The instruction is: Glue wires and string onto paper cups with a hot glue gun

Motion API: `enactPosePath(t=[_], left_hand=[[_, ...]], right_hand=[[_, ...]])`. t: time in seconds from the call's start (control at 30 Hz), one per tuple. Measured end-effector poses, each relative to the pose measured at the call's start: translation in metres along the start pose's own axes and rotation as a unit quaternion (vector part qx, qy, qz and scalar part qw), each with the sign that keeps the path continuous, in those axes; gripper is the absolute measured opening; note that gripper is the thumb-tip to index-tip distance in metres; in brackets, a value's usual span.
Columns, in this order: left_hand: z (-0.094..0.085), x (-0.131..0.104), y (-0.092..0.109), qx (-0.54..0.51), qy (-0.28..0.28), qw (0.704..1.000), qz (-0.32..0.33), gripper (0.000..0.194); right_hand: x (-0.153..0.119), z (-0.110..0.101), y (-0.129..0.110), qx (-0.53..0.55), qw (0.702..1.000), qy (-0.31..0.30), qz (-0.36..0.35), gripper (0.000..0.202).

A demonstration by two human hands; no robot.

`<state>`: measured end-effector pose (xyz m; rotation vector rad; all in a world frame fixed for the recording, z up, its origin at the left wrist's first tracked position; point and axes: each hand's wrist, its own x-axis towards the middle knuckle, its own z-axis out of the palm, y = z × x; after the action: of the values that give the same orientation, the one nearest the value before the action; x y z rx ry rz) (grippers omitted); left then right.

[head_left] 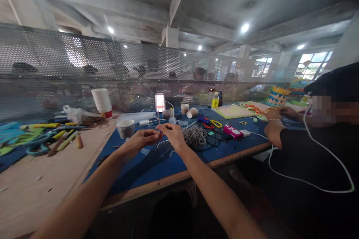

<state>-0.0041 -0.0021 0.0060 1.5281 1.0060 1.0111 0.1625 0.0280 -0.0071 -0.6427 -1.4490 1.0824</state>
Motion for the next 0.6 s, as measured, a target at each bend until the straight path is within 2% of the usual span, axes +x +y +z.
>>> enactPosePath(t=[0.07, 0.27, 0.47, 0.6], left_hand=[[0.0001, -0.0008, 0.0011, -0.002, -0.007, 1.000, -0.003, 0.027], [-0.0012, 0.0031, -0.0037, -0.002, 0.039, 0.999, 0.017, 0.023], [-0.0024, 0.0007, -0.0024, -0.017, -0.018, 1.000, -0.013, 0.028], [-0.0007, 0.0024, -0.0035, 0.016, 0.033, 0.999, 0.026, 0.025]], right_hand=[[-0.0004, -0.0002, -0.0005, 0.000, 1.000, -0.007, -0.004, 0.028], [0.0005, 0.0002, -0.0006, -0.035, 0.999, -0.001, -0.009, 0.026], [0.0006, 0.0002, 0.0009, -0.001, 1.000, -0.004, 0.007, 0.030], [0.0003, 0.0001, -0.0008, -0.034, 0.999, 0.003, -0.004, 0.030]])
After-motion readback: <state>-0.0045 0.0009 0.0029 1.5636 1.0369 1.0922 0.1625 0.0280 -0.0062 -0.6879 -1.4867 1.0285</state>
